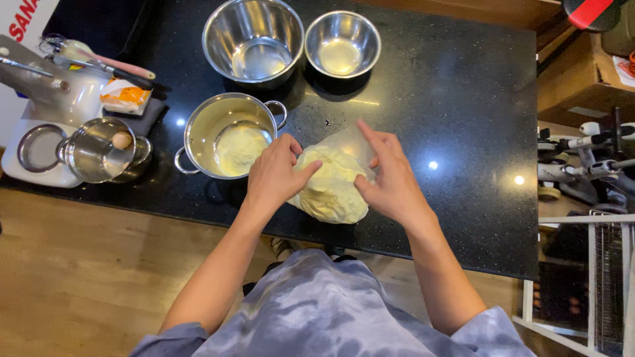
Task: The person pours a yellow powder from a plastic bag into a metal pot on a digital scale. They then move to the sink, fill a measuring cup with water, and pour it into the pot while whisking the mixture. The person repeats the water-filling and pouring process to continue mixing the ingredients.
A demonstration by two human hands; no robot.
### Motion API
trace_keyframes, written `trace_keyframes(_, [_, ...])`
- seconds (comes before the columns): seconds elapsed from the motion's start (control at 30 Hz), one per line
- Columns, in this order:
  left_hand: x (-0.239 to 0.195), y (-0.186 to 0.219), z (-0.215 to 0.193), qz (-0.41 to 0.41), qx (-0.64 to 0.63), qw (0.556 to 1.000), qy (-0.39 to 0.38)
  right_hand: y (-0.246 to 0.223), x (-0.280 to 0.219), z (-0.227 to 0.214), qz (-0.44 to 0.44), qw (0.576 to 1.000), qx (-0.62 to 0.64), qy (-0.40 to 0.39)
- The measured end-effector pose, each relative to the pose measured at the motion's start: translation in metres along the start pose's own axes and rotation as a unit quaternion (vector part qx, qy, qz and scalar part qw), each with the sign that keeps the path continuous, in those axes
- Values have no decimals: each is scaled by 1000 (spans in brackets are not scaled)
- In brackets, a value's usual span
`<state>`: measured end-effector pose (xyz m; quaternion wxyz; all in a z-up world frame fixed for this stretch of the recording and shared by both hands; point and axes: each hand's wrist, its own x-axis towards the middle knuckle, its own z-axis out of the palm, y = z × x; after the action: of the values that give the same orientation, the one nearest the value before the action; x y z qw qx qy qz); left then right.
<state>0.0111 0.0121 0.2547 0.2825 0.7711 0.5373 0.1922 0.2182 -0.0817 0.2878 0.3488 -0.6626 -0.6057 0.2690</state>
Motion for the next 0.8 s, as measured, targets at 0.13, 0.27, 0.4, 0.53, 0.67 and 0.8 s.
trace_keyframes(0.13, [3, -6, -9, -31, 32, 999, -7, 9, -1, -4, 13, 999, -5, 50])
trace_keyframes(0.27, [10, -20, -14, -30, 41, 998, -36, 27, -4, -6, 76, 995, -1, 61])
trace_keyframes(0.4, [21, -20, -4, 15, -93, 991, -93, 46, -4, -5, 129, 989, 28, 73])
trace_keyframes(0.53, [29, 16, 19, 122, -223, 965, -68, 72, -1, -14, 99, 977, 117, 145])
trace_keyframes(0.67, [21, 47, 27, 133, -246, 957, -75, 90, -7, -35, 117, 963, 157, 184])
trace_keyframes(0.8, [19, 37, 26, 157, -292, 943, -32, 103, -21, -40, 125, 953, 211, 180])
